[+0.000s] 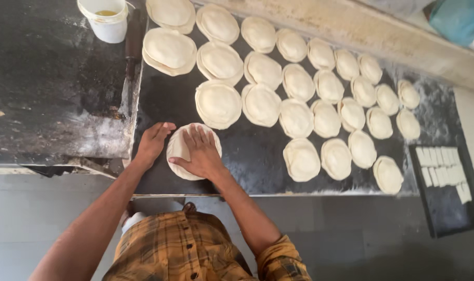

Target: The person prepares and shapes pieces of dough on a table by hand, applying oil from a cup and pinching the edges to create a decorative pattern before placing them on a tray.

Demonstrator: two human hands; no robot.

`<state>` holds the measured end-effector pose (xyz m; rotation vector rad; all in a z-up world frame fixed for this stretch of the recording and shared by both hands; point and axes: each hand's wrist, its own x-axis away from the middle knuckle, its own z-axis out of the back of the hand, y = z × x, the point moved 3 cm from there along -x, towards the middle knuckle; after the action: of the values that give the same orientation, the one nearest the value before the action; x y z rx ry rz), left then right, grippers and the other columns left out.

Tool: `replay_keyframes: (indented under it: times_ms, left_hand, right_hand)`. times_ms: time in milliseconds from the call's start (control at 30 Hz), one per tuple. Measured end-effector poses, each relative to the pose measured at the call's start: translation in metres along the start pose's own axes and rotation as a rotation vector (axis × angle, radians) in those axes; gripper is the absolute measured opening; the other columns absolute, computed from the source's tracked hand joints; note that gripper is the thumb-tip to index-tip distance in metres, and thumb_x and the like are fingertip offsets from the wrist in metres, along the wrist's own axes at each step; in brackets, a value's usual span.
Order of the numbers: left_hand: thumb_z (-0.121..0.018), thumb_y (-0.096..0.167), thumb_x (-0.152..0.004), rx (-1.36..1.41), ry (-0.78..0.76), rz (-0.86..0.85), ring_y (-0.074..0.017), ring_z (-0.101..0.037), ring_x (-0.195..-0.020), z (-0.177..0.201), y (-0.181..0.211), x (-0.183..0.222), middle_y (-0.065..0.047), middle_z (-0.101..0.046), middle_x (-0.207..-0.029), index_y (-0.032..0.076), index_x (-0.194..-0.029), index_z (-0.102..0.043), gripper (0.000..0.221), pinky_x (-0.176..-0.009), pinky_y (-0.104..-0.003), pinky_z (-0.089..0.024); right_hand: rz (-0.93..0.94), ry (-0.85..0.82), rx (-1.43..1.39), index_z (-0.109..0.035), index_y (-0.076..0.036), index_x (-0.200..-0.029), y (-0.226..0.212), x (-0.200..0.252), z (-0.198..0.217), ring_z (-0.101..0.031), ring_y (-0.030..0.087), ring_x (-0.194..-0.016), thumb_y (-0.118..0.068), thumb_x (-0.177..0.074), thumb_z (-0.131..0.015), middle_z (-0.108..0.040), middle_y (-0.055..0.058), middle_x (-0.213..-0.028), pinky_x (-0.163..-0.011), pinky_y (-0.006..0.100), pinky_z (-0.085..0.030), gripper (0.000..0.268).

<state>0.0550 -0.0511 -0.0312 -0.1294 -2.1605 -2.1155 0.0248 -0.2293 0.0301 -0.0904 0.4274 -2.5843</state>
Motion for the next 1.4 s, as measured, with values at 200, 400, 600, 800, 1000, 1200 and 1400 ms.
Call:
replay_keyframes:
  times_ms: [200,400,600,800,1000,1200,1400]
  left_hand:
    - [-0.049,0.028,-0.11,-0.011,0.084,-0.025,-0.0169,-0.064,-0.101,-0.005,-0.006,0.001,-0.009,-0.073,-0.11,-0.002,-0.116,-0.07,0.037,-0.093,-0.032,-0.051]
    - [-0.053,0.032,-0.107,-0.217,0.195,0.01,-0.0176,-0.07,-0.096,-0.009,0.007,0.013,-0.01,-0.076,-0.104,0.003,-0.116,-0.072,0.035,-0.087,-0.033,-0.053]
    - [-0.057,0.033,-0.105,-0.331,0.229,0.062,-0.0226,-0.073,-0.095,-0.013,0.029,0.015,-0.01,-0.077,-0.105,0.008,-0.114,-0.074,0.032,-0.086,-0.036,-0.054]
    - [-0.07,0.033,-0.099,-0.377,0.191,-0.123,-0.0251,-0.073,-0.1,-0.039,0.01,-0.051,-0.015,-0.074,-0.112,0.003,-0.122,-0.067,0.038,-0.084,-0.037,-0.056]
    - [-0.072,0.033,-0.095,-0.619,0.226,-0.055,-0.0375,-0.063,-0.11,-0.092,-0.005,-0.153,-0.018,-0.065,-0.115,-0.001,-0.122,-0.061,0.045,-0.093,-0.048,-0.049]
    - [-0.072,0.036,-0.09,-0.73,0.228,0.304,-0.0438,-0.052,-0.126,-0.122,-0.003,-0.18,-0.023,-0.058,-0.129,0.0,-0.125,-0.06,0.051,-0.103,-0.054,-0.043]
    - [-0.076,0.034,-0.088,-0.742,0.077,0.215,-0.0439,-0.059,-0.121,-0.129,-0.001,-0.189,-0.027,-0.064,-0.126,0.0,-0.122,-0.059,0.051,-0.1,-0.05,-0.05]
  right_hand:
    - [0.137,0.003,0.064,-0.039,0.001,-0.156,-0.005,0.001,-0.01,-0.02,0.048,-0.154,-0.082,-0.081,-0.057,-0.027,0.029,-0.165,-0.121,0.066,-0.015,0.113]
    - [0.209,0.049,0.119,-0.037,-0.002,-0.157,-0.01,0.01,-0.007,-0.024,0.046,-0.156,-0.079,-0.082,-0.054,-0.027,0.026,-0.166,-0.122,0.065,-0.015,0.109]
    - [0.135,0.196,-0.26,-0.045,-0.001,-0.152,0.038,0.036,0.025,-0.037,0.041,-0.154,-0.054,-0.094,-0.069,-0.041,0.026,-0.163,-0.124,0.055,-0.029,0.083]
    - [-0.662,0.676,-0.987,-0.069,0.002,-0.121,0.166,0.055,0.01,-0.073,0.023,-0.102,-0.029,-0.091,-0.078,-0.076,0.014,-0.113,-0.087,0.033,-0.057,0.044]
    - [-0.943,0.694,-0.683,-0.071,0.007,-0.095,0.206,-0.029,-0.028,-0.068,0.029,-0.084,-0.035,-0.085,-0.079,-0.073,0.016,-0.089,-0.082,0.039,-0.053,0.043]
    - [-1.55,0.384,-0.942,-0.062,0.01,-0.111,0.237,-0.087,-0.046,-0.066,0.029,-0.086,-0.043,-0.089,-0.082,-0.066,0.019,-0.104,-0.083,0.041,-0.054,0.061]
    - [-1.396,0.472,-1.269,-0.067,0.009,-0.111,0.25,-0.083,-0.048,-0.068,0.029,-0.086,-0.027,-0.086,-0.082,-0.072,0.02,-0.104,-0.074,0.044,-0.054,0.047]
